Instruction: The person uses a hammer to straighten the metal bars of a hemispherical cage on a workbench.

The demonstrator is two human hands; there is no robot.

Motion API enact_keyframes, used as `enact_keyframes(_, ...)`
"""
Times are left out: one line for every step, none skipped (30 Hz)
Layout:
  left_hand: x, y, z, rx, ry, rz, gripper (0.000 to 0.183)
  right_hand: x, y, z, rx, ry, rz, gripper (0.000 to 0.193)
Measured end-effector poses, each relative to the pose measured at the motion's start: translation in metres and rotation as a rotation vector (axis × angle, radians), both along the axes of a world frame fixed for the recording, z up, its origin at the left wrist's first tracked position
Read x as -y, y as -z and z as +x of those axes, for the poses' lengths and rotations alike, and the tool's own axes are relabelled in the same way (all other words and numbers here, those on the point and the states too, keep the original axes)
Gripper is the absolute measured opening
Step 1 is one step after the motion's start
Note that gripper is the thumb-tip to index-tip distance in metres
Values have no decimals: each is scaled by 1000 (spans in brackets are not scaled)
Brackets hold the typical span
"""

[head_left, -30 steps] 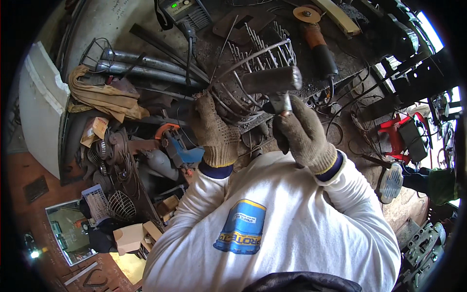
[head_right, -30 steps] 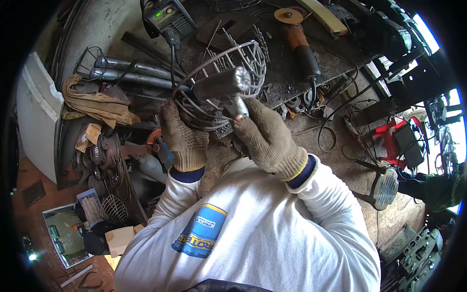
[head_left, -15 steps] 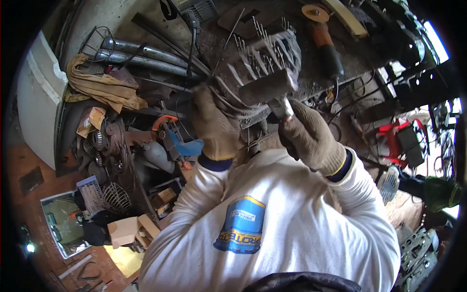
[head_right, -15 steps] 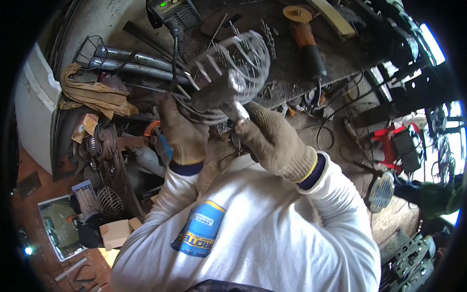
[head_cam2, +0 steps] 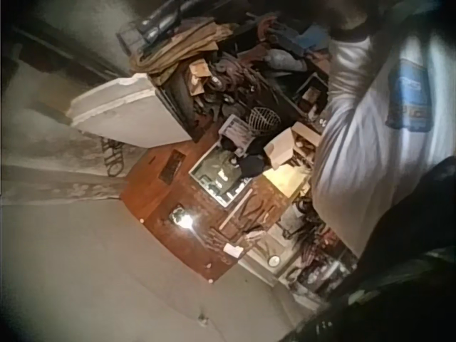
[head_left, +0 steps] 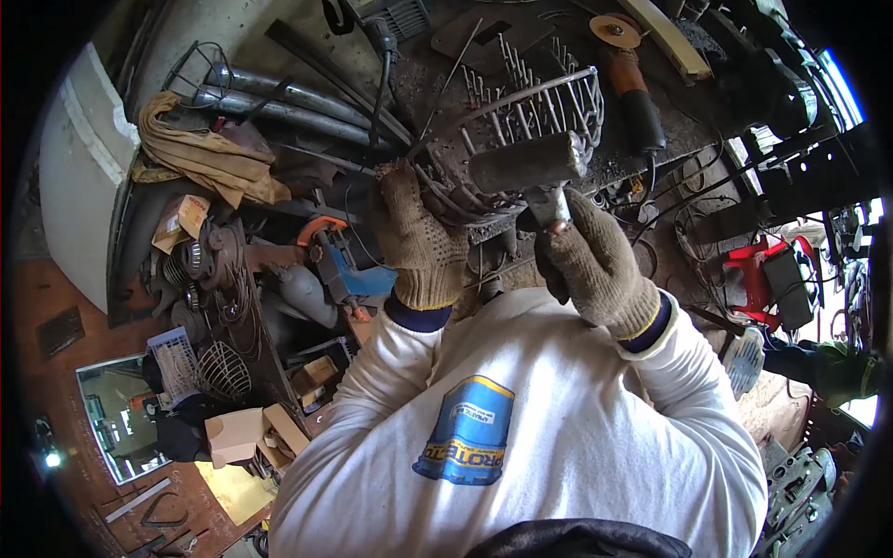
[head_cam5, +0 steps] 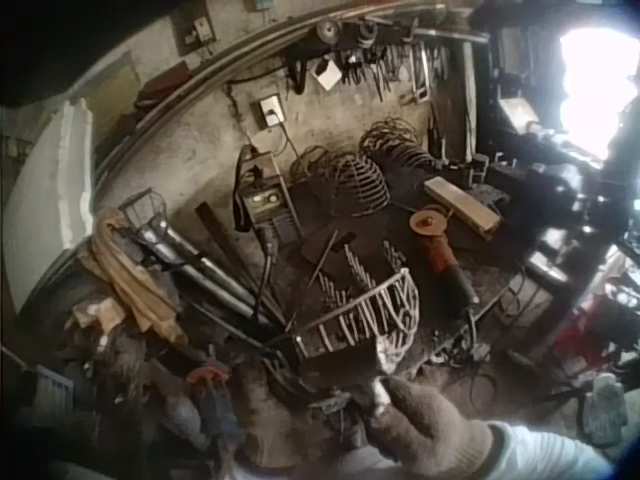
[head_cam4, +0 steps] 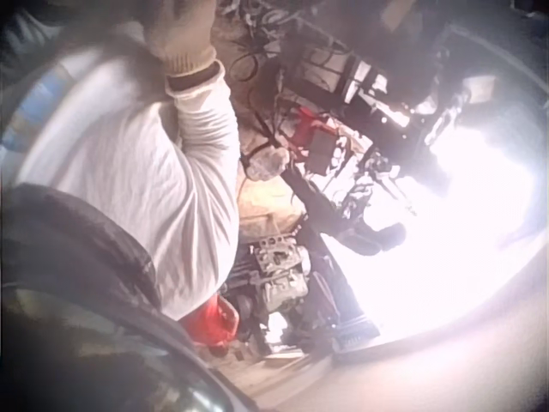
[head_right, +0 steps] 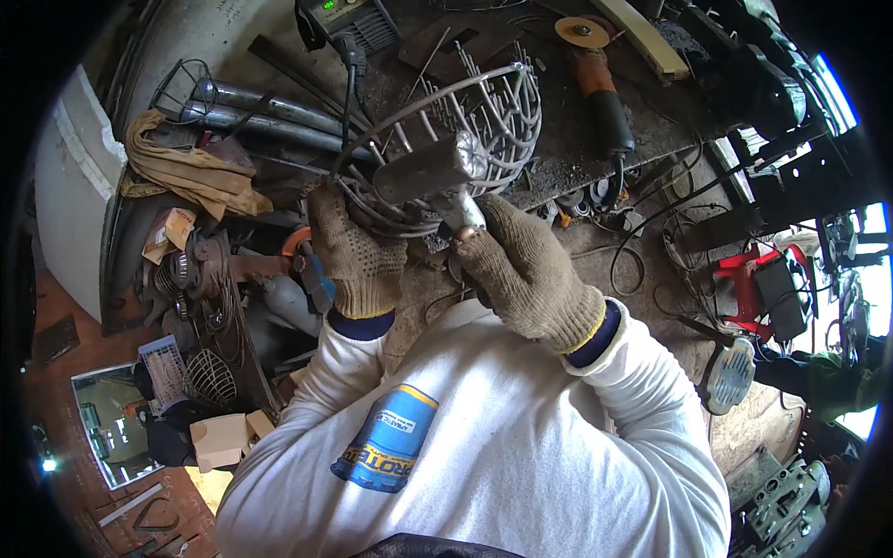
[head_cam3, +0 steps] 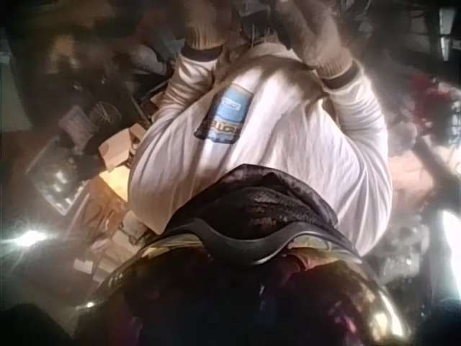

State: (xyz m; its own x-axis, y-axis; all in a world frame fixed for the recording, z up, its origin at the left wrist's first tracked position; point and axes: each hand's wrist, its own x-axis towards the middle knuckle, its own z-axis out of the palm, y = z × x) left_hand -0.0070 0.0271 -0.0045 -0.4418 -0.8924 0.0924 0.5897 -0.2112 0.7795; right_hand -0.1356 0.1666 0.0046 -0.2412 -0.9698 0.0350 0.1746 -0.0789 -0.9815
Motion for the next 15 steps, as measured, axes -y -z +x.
enact_keyframes(1, 3, 1, -1, -1, 0, 30, 0, -1, 1, 3, -9, 26, 38)
enact_keyframes(3, 8, 2, -15, -41, 57, 30, 0, -2, 1, 6, -18, 52, 38)
enact_keyframes(5, 12, 3, -29, -81, 115, 30, -2, -6, 2, 4, -19, 53, 38)
enact_keyframes(6, 12, 3, -31, -83, 116, 30, -6, -11, 3, 73, 18, -27, 41)
enact_keyframes(6, 11, 3, -1, -148, 148, 31, -9, -15, 3, 141, 54, -108, 44)
enact_keyframes(7, 12, 1, 26, -211, 180, 31, -11, -14, 1, 155, 106, -234, 47)
enact_keyframes(12, 23, 5, 25, -214, 180, 31, -14, -14, 0, 167, 148, -363, 50)
enact_keyframes(22, 43, 12, 316, -370, -188, 38, -12, -9, 3, 218, 171, -483, 47)
enact_keyframes(21, 40, 10, 460, -424, -379, 42, -11, -4, 5, 265, 191, -603, 45)
enact_keyframes(20, 34, 7, 598, -505, -562, 46, -11, -7, 5, 261, 194, -602, 45)
enact_keyframes(17, 25, 3, 279, -329, -226, 47, -11, -12, 4, 62, 96, -257, 41)
enact_keyframes(13, 15, 3, -29, -156, 106, 48, -10, -15, 4, -125, -13, 89, 38)
enact_keyframes(13, 16, 5, -24, -161, 106, 48, -8, -17, 3, -1, -1, 48, 39)
enact_keyframes(15, 17, 6, -46, -149, 75, 41, -21, -25, 8, 43, 12, 61, 44)
enact_keyframes(21, 17, 2, -88, -126, 29, 35, -18, -25, -1, 97, -2, -21, 46)
